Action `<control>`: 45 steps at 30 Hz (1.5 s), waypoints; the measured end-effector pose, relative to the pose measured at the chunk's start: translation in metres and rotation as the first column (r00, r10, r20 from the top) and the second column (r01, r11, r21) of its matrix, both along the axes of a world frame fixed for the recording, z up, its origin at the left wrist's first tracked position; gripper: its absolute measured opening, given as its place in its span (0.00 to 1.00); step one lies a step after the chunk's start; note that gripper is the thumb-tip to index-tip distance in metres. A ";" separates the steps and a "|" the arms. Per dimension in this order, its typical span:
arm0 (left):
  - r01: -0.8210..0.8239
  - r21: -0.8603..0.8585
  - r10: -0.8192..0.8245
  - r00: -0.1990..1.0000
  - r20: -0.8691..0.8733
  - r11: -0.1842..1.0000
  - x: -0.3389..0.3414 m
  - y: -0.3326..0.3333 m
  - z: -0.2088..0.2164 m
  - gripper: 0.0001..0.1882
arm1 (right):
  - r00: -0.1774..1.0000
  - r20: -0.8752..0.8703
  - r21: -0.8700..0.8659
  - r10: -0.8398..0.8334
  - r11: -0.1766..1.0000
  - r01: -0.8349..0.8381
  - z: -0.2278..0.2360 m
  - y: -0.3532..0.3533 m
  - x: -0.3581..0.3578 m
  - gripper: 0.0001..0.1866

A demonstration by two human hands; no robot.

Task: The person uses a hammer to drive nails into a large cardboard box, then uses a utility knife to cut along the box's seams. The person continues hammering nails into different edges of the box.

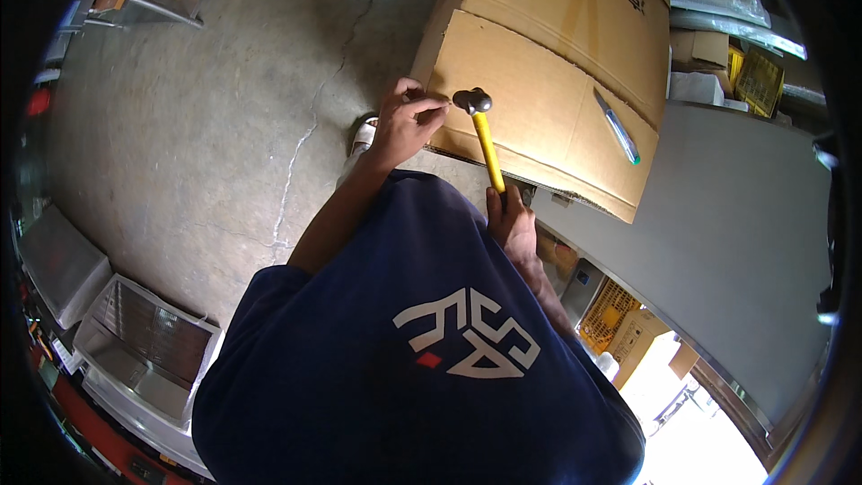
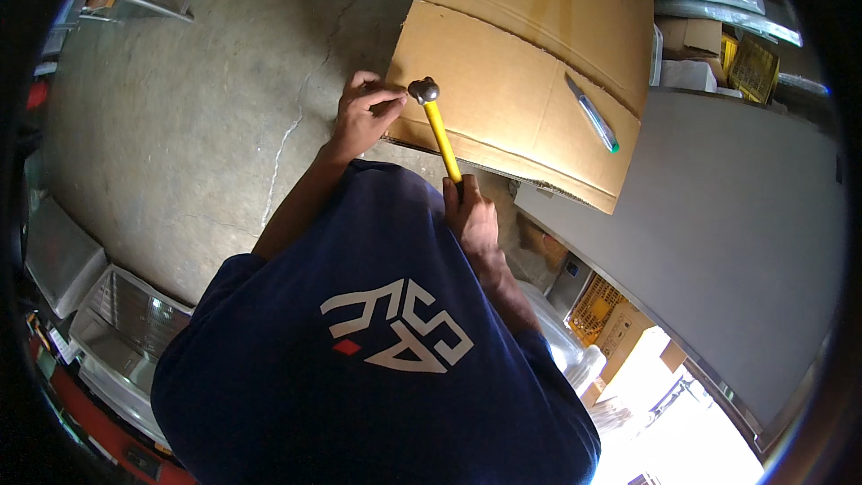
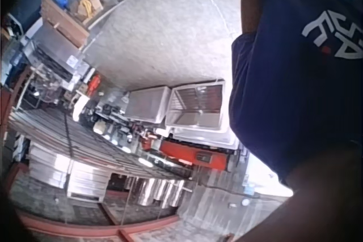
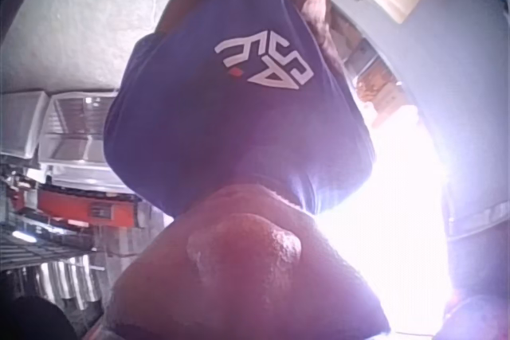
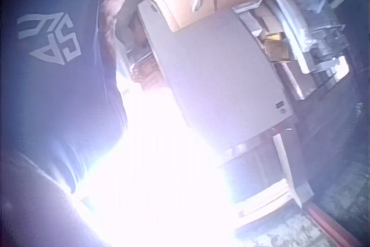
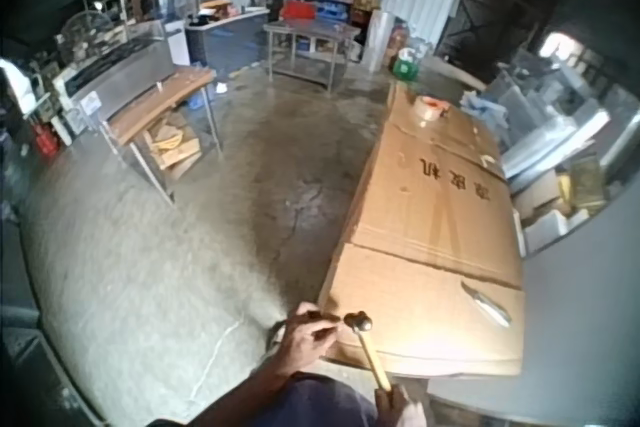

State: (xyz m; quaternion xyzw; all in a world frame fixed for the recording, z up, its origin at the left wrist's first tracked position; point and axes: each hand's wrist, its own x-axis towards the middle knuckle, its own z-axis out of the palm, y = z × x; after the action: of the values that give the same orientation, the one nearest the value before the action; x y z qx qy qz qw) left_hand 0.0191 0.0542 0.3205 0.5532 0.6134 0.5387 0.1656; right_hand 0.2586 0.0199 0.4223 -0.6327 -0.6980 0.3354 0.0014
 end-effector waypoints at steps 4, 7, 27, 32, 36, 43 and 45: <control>0.047 0.011 -0.046 0.995 -0.092 0.999 -0.006 -0.006 -0.013 0.15 | 1.000 -0.031 0.076 0.001 0.997 0.001 0.009 -0.002 -0.002 0.18; 0.075 -0.031 -0.078 0.992 -0.098 0.997 -0.007 -0.013 -0.008 0.19 | 0.999 -0.022 0.073 0.030 0.997 -0.029 0.005 0.000 0.000 0.18; 0.064 -0.063 -0.065 0.998 -0.014 0.996 0.013 -0.029 -0.012 0.34 | 0.996 0.028 0.134 0.086 0.987 -0.089 -0.006 -0.007 0.001 0.14; 0.195 -0.225 -0.149 0.967 0.206 0.955 0.013 -0.034 -0.003 0.33 | 0.995 0.002 0.165 0.099 0.981 -0.098 -0.006 -0.004 -0.004 0.14; 0.211 -0.290 -0.154 0.966 0.207 0.934 0.011 -0.035 0.007 0.32 | 0.996 0.066 0.134 0.061 0.988 -0.069 -0.002 -0.009 -0.004 0.15; 0.151 -0.159 -0.126 0.980 0.155 0.976 0.012 -0.033 -0.002 0.33 | 0.997 0.054 0.155 0.053 0.986 -0.061 -0.002 -0.012 -0.003 0.15; 0.169 -0.185 -0.137 0.975 0.172 0.968 0.013 -0.034 -0.003 0.33 | 0.996 0.061 0.198 0.072 0.977 -0.083 -0.005 -0.013 0.001 0.15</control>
State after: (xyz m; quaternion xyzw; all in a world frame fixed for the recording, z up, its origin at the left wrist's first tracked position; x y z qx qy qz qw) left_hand 0.0317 0.0201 0.3180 0.5352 0.6045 0.5024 0.3094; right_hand 0.2597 0.0074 0.4174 -0.6103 -0.7522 0.2461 0.0334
